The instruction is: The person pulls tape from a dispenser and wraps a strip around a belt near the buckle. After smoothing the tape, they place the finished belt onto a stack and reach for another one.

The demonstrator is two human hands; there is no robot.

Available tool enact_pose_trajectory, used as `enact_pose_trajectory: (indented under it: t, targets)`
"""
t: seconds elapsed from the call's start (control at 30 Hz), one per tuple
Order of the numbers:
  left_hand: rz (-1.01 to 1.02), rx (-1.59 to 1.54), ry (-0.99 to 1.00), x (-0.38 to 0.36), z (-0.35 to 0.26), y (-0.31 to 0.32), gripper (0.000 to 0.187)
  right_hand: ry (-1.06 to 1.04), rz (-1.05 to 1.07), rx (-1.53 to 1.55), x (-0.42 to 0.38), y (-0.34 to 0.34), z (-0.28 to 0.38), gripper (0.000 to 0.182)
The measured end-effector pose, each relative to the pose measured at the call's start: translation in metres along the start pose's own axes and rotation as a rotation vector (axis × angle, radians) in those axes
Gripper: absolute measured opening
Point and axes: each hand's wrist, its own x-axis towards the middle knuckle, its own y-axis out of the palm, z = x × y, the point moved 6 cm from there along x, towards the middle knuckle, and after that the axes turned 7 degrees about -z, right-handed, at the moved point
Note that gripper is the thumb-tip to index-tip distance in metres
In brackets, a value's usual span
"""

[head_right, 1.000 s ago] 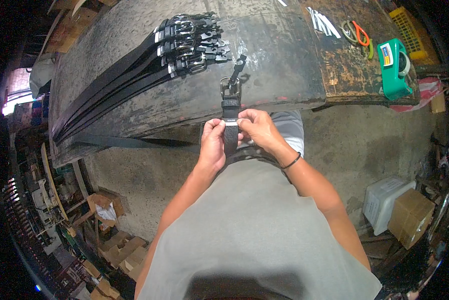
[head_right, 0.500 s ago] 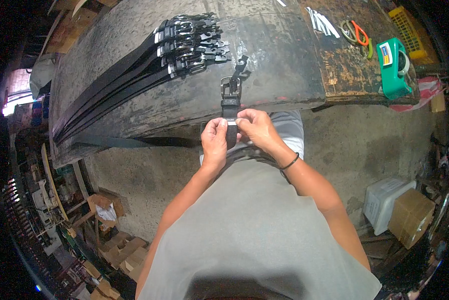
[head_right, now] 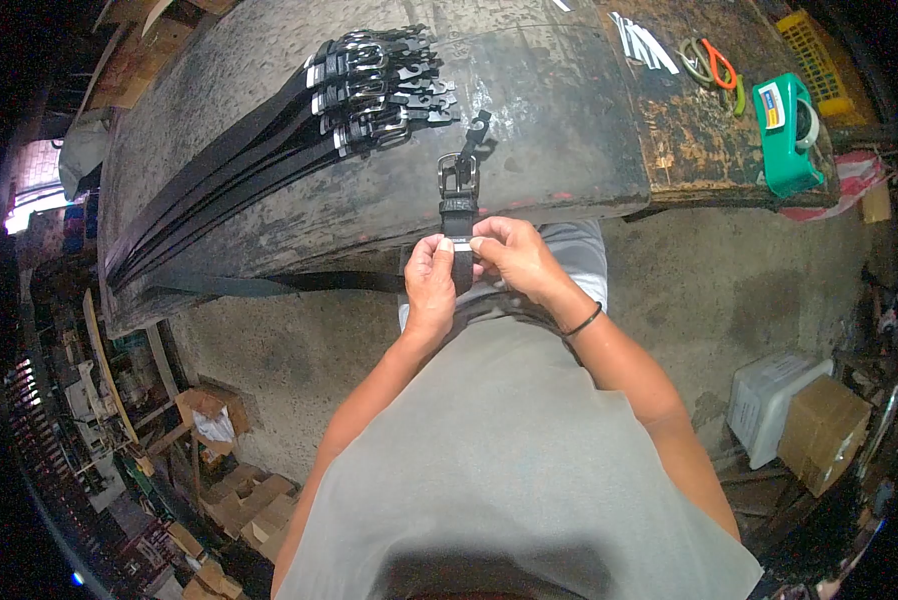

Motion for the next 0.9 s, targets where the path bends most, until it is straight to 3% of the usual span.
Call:
enact_pose_trajectory:
  t: [0.27, 0.33, 0.43, 0.47, 0.5, 0.57, 0.63, 0.67, 0.7, 0.73, 0.77, 0.83, 0.9]
  targets:
    - [0.123, -0.045, 0.038, -0.001, -0.026, 0.004, 0.017, 0.03, 0.145, 0.1, -0.001, 0.005, 0.004, 0.034]
    - [0.148, -0.082, 0.024, -0.003, -0.041, 0.005, 0.017, -0.069, 0.22, 0.142, -0.006, 0.013, 0.019, 0.038]
    - [0.415, -0.097, -0.046, -0.003, -0.06, 0.012, 0.023, -0.136, 0.363, 0.211, -0.008, 0.02, 0.028, 0.047]
    - [0.415, -0.101, -0.036, -0.001, -0.068, 0.012, 0.023, -0.169, 0.425, 0.241, -0.012, 0.025, 0.035, 0.049]
    - [0.531, -0.109, -0.073, -0.003, -0.075, 0.018, 0.023, -0.324, 0.325, 0.181, -0.013, 0.025, 0.046, 0.071]
    - [0.73, -0.082, -0.091, -0.005, -0.088, 0.028, 0.026, -0.545, 0.282, 0.026, -0.023, 0.027, 0.076, 0.055]
    - [0.73, -0.01, -0.029, -0.001, -0.097, 0.036, 0.025, -0.825, 0.24, -0.105, -0.024, 0.028, 0.093, 0.039]
    - [0.729, 0.064, 0.021, 0.0, -0.099, 0.042, 0.025, -0.713, 0.185, 0.068, -0.023, 0.026, 0.09, 0.034]
    - [0.676, 0.066, 0.14, 0.001, -0.099, 0.046, 0.023, -0.746, 0.128, 0.067, -0.019, 0.022, 0.092, 0.033]
    - [0.507, 0.278, 0.521, 0.003, -0.108, 0.049, 0.022, -0.777, 0.068, 0.067, -0.017, 0.018, 0.095, 0.032]
    - [0.423, 0.29, 0.521, 0.004, -0.106, 0.047, 0.021, -0.505, -0.03, 0.215, -0.015, 0.013, 0.086, 0.033]
    - [0.351, 0.3, 0.519, -0.001, -0.098, 0.043, 0.021, -0.395, -0.058, 0.144, -0.015, 0.008, 0.086, 0.034]
    - [0.351, 0.247, 0.3, 0.0, -0.078, 0.036, 0.02, -0.294, -0.002, 0.089, -0.018, 0.006, 0.087, 0.035]
